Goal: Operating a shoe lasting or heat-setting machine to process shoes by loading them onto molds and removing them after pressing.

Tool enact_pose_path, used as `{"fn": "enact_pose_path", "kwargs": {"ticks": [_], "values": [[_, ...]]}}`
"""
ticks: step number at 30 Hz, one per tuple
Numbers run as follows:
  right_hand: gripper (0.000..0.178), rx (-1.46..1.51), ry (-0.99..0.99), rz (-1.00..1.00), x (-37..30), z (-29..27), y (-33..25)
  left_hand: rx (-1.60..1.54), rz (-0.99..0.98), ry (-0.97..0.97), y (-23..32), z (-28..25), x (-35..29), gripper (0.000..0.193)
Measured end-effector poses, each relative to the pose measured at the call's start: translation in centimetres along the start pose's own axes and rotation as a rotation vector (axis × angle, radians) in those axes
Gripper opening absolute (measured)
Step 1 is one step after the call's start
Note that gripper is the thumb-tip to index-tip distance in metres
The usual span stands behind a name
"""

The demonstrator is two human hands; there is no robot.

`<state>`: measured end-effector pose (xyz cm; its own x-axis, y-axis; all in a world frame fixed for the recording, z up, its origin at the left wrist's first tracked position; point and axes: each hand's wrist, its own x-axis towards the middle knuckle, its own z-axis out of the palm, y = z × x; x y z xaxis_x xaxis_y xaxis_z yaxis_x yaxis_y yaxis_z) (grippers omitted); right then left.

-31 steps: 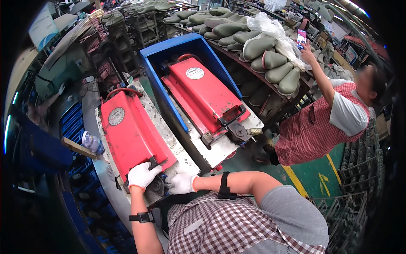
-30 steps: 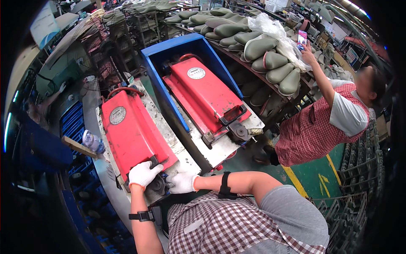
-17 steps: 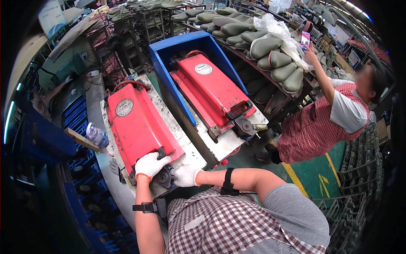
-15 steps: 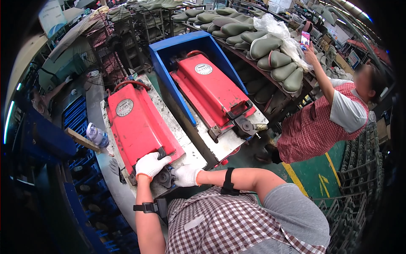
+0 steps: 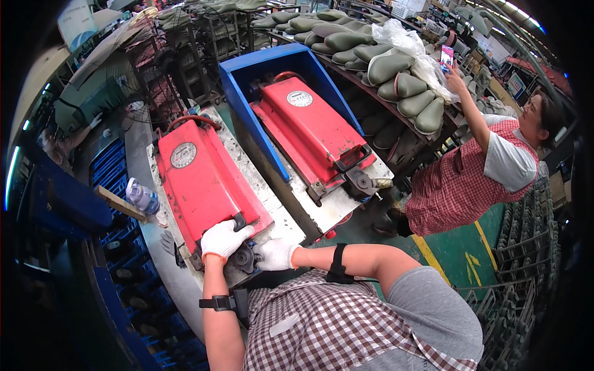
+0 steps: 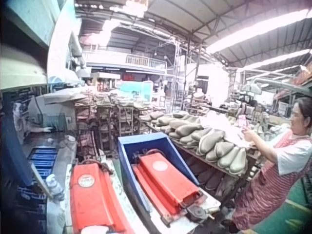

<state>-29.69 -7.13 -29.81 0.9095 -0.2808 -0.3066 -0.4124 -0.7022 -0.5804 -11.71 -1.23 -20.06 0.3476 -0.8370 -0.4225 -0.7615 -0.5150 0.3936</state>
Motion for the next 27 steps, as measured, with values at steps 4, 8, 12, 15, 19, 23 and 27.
{"fn": "enact_pose_path", "kwargs": {"ticks": [4,8,12,15,19,23,27], "values": [[0.037,0.029,0.022,-0.017,0.0,0.2,0.2,-0.003,0.004,0.009,-0.2,0.3,0.2,0.066],[0.037,0.051,0.048,-0.016,-0.2,0.1,0.1,-0.009,0.011,0.017,-0.3,0.3,0.1,0.066],[0.036,0.070,0.065,-0.031,-0.2,0.1,0.1,0.036,-0.003,0.025,-0.2,0.5,0.3,0.068],[0.037,0.091,0.059,0.001,-0.4,-0.2,-0.2,0.025,0.003,0.018,-0.2,0.4,0.2,0.068],[0.039,0.142,0.050,0.021,-0.2,-0.2,-0.2,0.028,0.005,0.009,-0.5,0.5,0.4,0.067],[0.044,0.233,0.055,0.048,-0.2,0.5,0.1,0.008,0.023,0.031,-0.3,0.4,0.1,0.066],[0.046,0.256,0.081,0.036,0.0,1.1,0.5,0.006,0.023,0.021,-0.1,0.2,-0.1,0.065]]}}
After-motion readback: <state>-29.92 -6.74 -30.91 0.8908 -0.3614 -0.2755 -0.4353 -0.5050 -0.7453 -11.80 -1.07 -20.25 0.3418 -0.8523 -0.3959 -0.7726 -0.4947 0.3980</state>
